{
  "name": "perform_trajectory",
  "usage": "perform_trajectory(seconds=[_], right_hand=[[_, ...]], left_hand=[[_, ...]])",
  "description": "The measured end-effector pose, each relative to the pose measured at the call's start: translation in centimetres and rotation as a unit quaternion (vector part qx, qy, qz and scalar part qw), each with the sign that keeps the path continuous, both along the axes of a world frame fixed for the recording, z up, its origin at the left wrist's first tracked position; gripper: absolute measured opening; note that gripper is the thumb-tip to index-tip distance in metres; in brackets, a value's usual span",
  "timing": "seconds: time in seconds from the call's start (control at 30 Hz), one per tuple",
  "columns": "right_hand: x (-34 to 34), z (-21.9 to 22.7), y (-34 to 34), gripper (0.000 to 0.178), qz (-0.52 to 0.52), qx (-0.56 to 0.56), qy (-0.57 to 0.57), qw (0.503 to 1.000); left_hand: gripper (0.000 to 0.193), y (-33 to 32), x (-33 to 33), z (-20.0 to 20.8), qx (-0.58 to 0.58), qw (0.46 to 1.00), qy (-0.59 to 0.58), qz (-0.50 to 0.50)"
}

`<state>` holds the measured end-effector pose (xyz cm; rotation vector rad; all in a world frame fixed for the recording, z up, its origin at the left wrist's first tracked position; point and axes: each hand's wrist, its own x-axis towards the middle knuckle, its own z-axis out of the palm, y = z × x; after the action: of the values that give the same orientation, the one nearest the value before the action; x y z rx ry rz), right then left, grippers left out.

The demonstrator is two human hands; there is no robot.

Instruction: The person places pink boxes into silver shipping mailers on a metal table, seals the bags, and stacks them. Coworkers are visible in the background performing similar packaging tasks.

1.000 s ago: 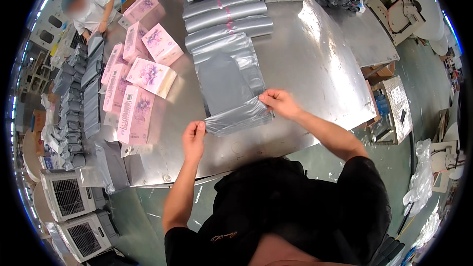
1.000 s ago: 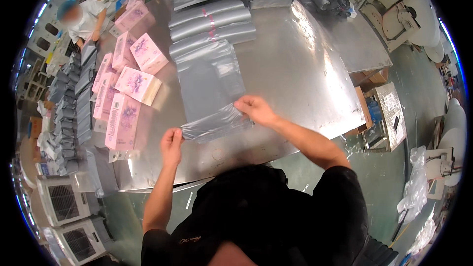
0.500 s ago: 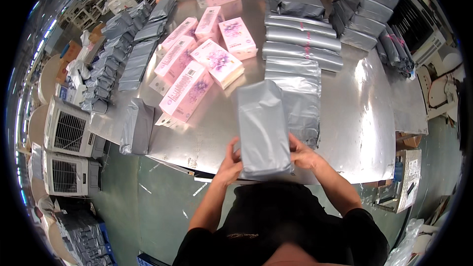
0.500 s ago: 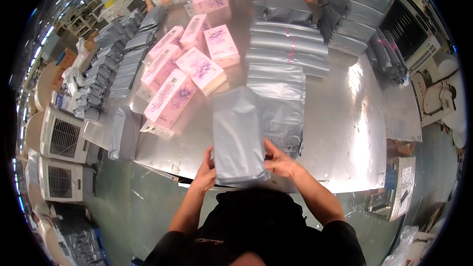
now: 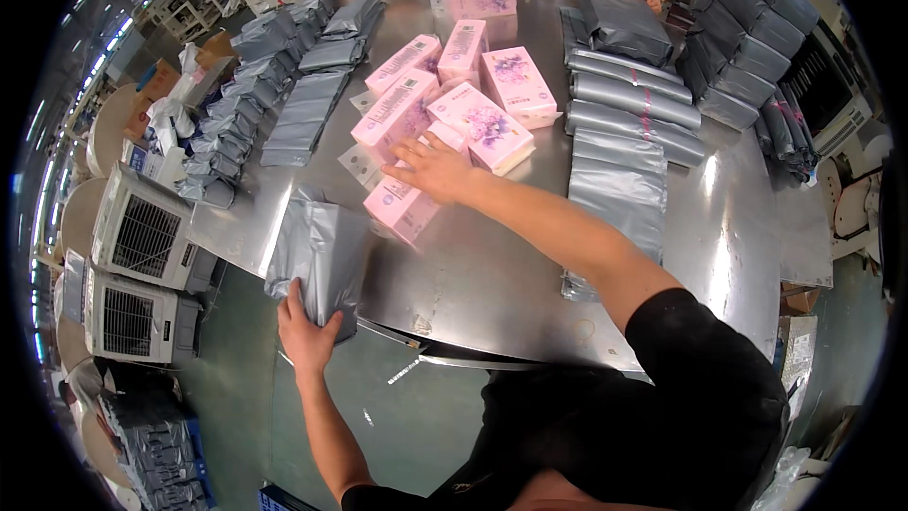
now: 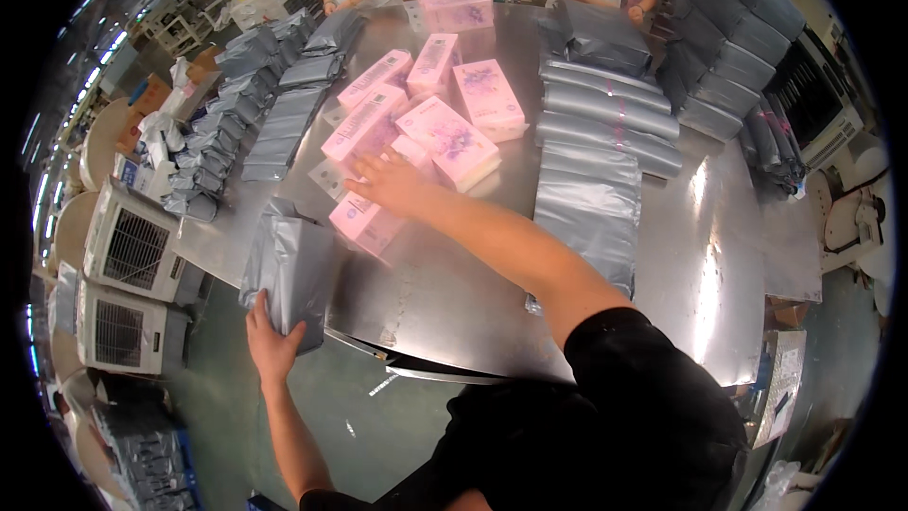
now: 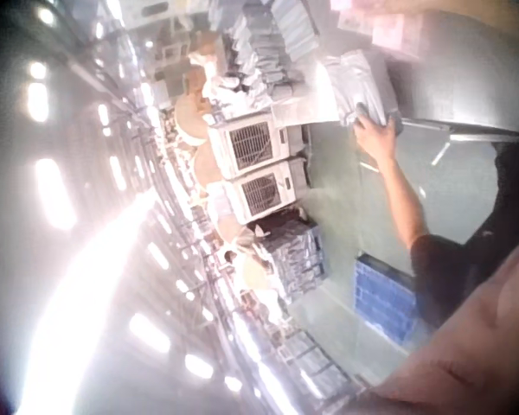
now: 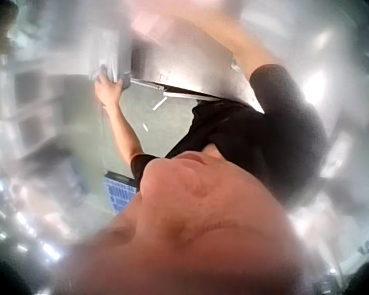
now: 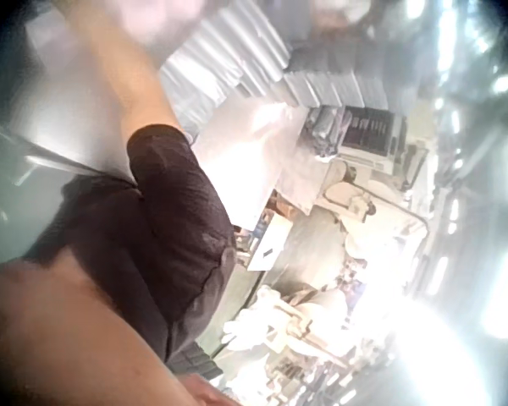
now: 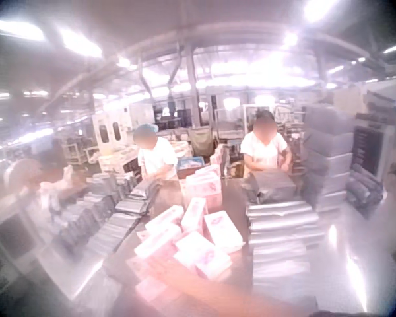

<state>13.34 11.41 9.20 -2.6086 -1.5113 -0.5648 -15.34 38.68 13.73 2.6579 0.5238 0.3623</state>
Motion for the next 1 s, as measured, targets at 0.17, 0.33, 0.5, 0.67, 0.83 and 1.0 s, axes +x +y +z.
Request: perform_trajectory(seconds=[0.17,0.33,0.5,0.67,0.83,1.0], right_hand=[[5.0,-1.2,1.7,0.08,-0.034,-0.174,0.14,0.974],[-3.1,2.7,-6.3,0.086,0.037,0.04,0.047,0.997],[-19.0,4.3,-23.9,0.094,-0.216,0.385,0.358,0.823],[-32.2,-5.0,-33.7,0.087,-0.255,0.702,0.597,0.291],[-36.4,-7.4,-33.2,0.086,-0.366,0.563,0.541,0.505],[-36.8,-7.7,-34.5,0.097,-0.382,0.463,0.533,0.596]], left_hand=[[0.092,2.5,5.3,-4.6,0.173,0.984,0.039,-0.032],[0.072,2.8,6.2,-8.6,0.299,0.945,-0.099,-0.088],[0.042,-14.7,6.6,-7.0,0.074,0.929,-0.155,-0.327],[0.033,-31.9,10.2,-11.4,-0.054,0.85,-0.091,-0.516],[0.025,-39.4,15.0,-15.5,0.069,0.807,-0.04,-0.585],[0.017,-40.5,17.3,-16.3,0.138,0.756,-0.014,-0.64]])
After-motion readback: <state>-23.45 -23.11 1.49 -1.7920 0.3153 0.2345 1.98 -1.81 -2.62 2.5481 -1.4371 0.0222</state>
